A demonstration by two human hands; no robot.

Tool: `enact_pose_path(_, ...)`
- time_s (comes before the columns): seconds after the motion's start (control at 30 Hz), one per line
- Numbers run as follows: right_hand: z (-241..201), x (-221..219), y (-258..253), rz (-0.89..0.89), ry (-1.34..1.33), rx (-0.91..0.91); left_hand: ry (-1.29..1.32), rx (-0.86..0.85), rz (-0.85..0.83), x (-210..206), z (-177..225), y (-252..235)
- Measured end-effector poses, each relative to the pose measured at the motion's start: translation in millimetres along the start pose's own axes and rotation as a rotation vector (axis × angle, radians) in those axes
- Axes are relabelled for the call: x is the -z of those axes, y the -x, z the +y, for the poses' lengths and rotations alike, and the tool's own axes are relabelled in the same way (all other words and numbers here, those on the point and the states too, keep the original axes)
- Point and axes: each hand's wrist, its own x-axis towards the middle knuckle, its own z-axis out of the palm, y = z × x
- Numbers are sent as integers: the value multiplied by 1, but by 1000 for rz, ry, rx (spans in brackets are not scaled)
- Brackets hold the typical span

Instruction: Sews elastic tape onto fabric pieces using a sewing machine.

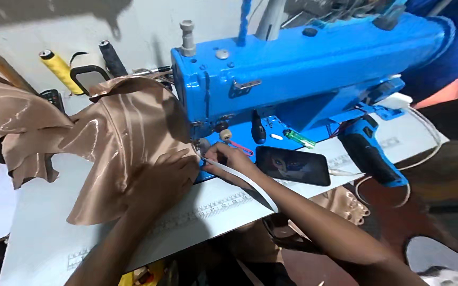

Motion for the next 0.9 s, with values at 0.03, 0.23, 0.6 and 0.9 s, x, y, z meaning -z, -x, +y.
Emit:
enact_pose_path(0.03,0,0,1,0,-7,-8,13,-26,-10,1,-1,-2)
enact_pose_path(0.23,-4,1,5,-9,-27,-15,158,-50,-65,15,-14,-14)
enact_pose_path(0.6,-1,0,-1,74,-93,-36,356,122,-135,35,-22,-36)
enact_pose_path(0.9,-1,-15,-1,6,50,80,214,-16,-118,33,-18,-38)
